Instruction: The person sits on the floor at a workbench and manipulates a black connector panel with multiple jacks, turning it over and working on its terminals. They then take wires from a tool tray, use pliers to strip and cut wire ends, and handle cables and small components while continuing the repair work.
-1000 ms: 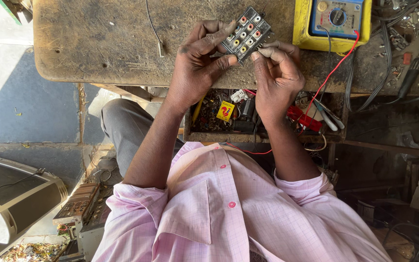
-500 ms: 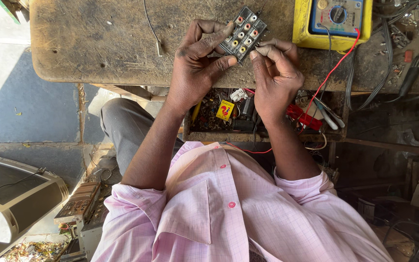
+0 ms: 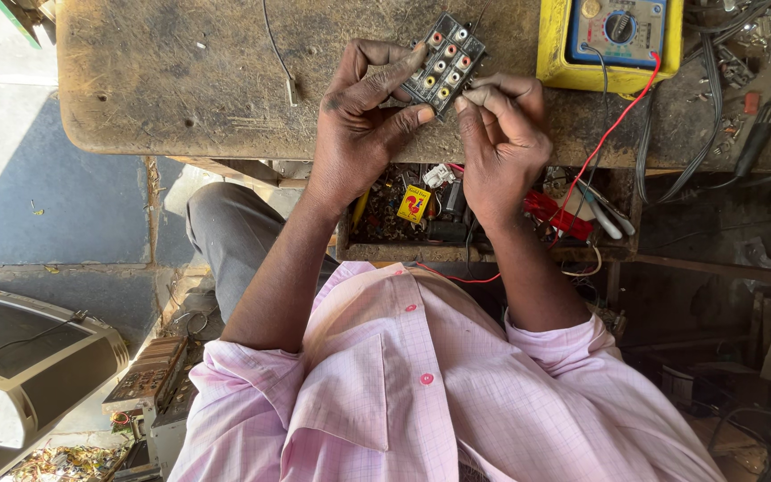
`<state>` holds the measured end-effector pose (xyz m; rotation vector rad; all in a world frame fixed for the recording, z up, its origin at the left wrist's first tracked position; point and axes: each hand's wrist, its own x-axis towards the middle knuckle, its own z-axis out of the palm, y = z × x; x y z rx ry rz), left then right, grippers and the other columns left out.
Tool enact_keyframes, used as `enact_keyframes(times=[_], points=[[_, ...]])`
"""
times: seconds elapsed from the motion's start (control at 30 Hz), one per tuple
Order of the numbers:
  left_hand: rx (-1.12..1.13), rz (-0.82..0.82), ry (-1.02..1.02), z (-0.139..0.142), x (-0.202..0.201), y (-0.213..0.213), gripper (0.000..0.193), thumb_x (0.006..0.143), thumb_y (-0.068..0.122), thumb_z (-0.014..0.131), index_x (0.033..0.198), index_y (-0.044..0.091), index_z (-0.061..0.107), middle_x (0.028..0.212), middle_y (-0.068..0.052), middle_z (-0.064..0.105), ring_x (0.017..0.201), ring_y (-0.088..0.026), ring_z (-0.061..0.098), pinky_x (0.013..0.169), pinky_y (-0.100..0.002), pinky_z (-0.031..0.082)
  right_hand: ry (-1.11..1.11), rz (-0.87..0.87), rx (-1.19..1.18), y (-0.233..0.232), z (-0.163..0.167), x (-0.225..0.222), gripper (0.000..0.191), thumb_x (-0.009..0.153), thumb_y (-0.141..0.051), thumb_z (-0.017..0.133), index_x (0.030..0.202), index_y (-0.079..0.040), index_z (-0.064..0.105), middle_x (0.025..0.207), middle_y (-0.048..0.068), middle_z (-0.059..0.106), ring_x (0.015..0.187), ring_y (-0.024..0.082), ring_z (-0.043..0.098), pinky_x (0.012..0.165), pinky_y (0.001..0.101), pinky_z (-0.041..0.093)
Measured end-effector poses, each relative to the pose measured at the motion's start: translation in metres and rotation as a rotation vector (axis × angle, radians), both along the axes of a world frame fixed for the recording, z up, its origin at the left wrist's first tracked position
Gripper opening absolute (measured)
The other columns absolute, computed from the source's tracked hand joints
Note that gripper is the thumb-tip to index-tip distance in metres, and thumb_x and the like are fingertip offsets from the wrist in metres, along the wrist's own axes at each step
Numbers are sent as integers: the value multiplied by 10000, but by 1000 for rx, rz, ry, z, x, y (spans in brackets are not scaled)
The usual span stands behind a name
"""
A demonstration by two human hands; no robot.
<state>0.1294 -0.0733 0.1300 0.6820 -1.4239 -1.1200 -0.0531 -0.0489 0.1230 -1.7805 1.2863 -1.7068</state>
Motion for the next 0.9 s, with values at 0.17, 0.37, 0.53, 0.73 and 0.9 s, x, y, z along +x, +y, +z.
enact_keyframes(times=[0.17,0.37,0.53,0.73,0.9], points=[[59,-35,104,-16,-9,9,572,955,-45,830,1470,84,615,1359,-26,519,1059,-78,594,1004,-235,598,-117,20,16,8,-19,-6,134,987,169,689,1080,73,692,1216,101,605,1094,152,685,911,284,658],[86,-60,109,-8,19,8,548,960,-38,808,1458,77,611,1346,-20,507,1118,-86,612,1030,-255,641,-237,41,60,10,-12,22,170,1003,184,682,1126,67,680,1254,96,592,1129,138,656,951,274,605],[39,-39,65,17,45,3,548,964,-40,813,1463,65,611,1343,-23,512,1151,-92,595,1020,-247,617,-137,22,61,4,12,48,178,1001,188,690,1133,69,683,1248,93,573,1140,146,654,952,281,623],[61,-39,64,31,64,-14,551,949,-26,819,1453,65,613,1317,-20,522,1120,-98,597,999,-243,623,-137,41,57,-11,28,64,176,1003,186,693,1141,77,683,1248,89,565,1160,153,650,990,293,630],[48,-9,45,28,68,-9,541,938,-22,832,1432,70,631,1296,-16,529,1137,-101,608,1022,-240,638,-85,29,51,-7,27,71,162,998,185,709,1119,77,696,1238,86,565,1153,148,650,969,283,634]])
